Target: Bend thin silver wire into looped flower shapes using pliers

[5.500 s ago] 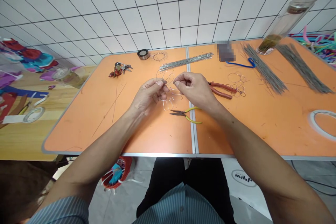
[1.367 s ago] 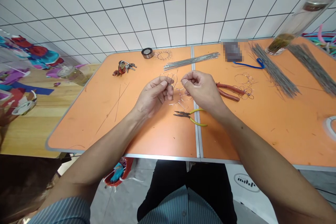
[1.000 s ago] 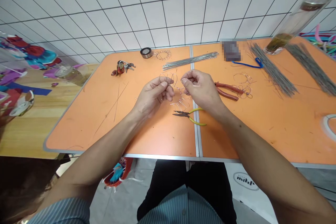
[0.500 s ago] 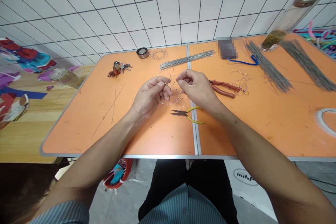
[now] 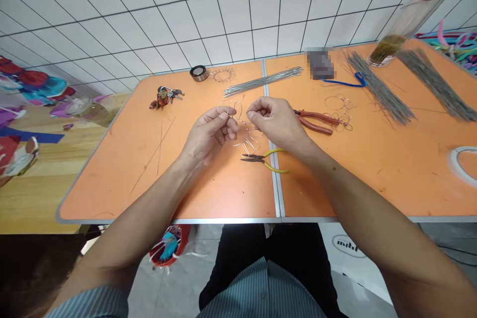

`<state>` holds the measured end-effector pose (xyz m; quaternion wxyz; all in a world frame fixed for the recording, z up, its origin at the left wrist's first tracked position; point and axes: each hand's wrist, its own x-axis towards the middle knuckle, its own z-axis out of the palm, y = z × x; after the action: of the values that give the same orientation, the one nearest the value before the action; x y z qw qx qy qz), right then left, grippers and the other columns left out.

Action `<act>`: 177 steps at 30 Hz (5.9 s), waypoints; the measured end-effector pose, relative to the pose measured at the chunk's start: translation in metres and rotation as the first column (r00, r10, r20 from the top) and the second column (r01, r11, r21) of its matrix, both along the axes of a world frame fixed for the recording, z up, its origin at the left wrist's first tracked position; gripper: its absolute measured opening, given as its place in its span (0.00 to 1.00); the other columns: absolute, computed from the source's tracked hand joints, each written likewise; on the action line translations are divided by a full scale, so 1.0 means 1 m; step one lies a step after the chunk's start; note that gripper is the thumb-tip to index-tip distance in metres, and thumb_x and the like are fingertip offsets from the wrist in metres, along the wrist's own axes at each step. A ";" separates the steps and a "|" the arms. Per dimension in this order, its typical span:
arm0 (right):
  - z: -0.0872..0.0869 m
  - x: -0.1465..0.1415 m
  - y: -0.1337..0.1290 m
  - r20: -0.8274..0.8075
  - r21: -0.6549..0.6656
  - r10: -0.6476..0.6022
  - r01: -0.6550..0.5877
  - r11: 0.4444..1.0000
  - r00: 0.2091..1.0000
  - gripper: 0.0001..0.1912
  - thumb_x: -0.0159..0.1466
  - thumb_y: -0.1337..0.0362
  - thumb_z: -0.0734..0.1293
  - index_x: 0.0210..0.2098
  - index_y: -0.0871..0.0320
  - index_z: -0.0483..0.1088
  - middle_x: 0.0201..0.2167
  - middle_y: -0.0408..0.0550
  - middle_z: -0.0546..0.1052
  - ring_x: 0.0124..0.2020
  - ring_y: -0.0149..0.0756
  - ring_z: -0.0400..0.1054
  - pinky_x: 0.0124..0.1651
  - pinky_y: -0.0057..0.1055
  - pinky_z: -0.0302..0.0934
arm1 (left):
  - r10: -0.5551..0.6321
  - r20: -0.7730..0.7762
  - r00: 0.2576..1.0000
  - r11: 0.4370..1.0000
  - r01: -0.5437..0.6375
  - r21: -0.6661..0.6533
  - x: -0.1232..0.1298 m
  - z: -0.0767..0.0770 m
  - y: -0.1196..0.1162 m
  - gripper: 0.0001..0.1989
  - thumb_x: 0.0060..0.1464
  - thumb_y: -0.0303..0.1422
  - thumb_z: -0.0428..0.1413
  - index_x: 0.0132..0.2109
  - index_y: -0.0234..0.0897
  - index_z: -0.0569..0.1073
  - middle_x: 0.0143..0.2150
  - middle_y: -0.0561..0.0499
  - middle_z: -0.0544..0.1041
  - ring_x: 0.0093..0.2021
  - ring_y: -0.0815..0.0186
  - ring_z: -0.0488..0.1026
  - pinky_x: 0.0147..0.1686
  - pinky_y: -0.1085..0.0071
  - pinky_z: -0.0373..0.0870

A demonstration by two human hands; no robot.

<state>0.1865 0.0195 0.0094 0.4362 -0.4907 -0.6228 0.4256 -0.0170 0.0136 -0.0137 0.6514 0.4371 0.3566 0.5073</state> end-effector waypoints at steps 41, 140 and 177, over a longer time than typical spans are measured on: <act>0.007 0.000 -0.002 -0.188 -0.014 -0.035 0.033 0.999 0.982 0.05 0.62 0.67 0.78 0.34 0.54 0.79 0.33 0.44 0.79 0.32 0.33 0.72 0.37 0.34 0.74 | -0.061 -0.031 0.998 0.998 0.061 0.000 0.002 -0.003 -0.001 0.16 0.60 0.44 0.71 0.45 0.37 0.79 0.29 0.52 0.83 0.24 0.72 0.76 0.27 0.76 0.71; 0.006 -0.002 -0.004 0.152 0.058 -0.040 0.032 0.998 0.988 0.04 0.61 0.69 0.71 0.29 0.55 0.76 0.28 0.45 0.77 0.33 0.37 0.70 0.37 0.36 0.63 | -0.040 -0.060 0.997 0.999 0.039 -0.012 0.003 -0.002 -0.003 0.10 0.64 0.39 0.66 0.44 0.37 0.79 0.31 0.52 0.83 0.25 0.73 0.75 0.29 0.76 0.71; 0.008 -0.005 -0.008 0.169 0.058 -0.032 0.022 0.998 0.985 0.07 0.62 0.72 0.71 0.30 0.55 0.75 0.26 0.44 0.76 0.31 0.37 0.70 0.35 0.36 0.62 | 0.052 -0.100 0.994 0.995 -0.059 -0.076 0.009 0.000 -0.003 0.05 0.48 0.29 0.68 0.32 0.35 0.80 0.22 0.56 0.71 0.22 0.75 0.63 0.24 0.77 0.60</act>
<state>0.1811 0.0117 0.0178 0.4008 -0.5212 -0.6625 0.3588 -0.0075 0.0101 -0.0134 0.6355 0.4253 0.4201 0.4887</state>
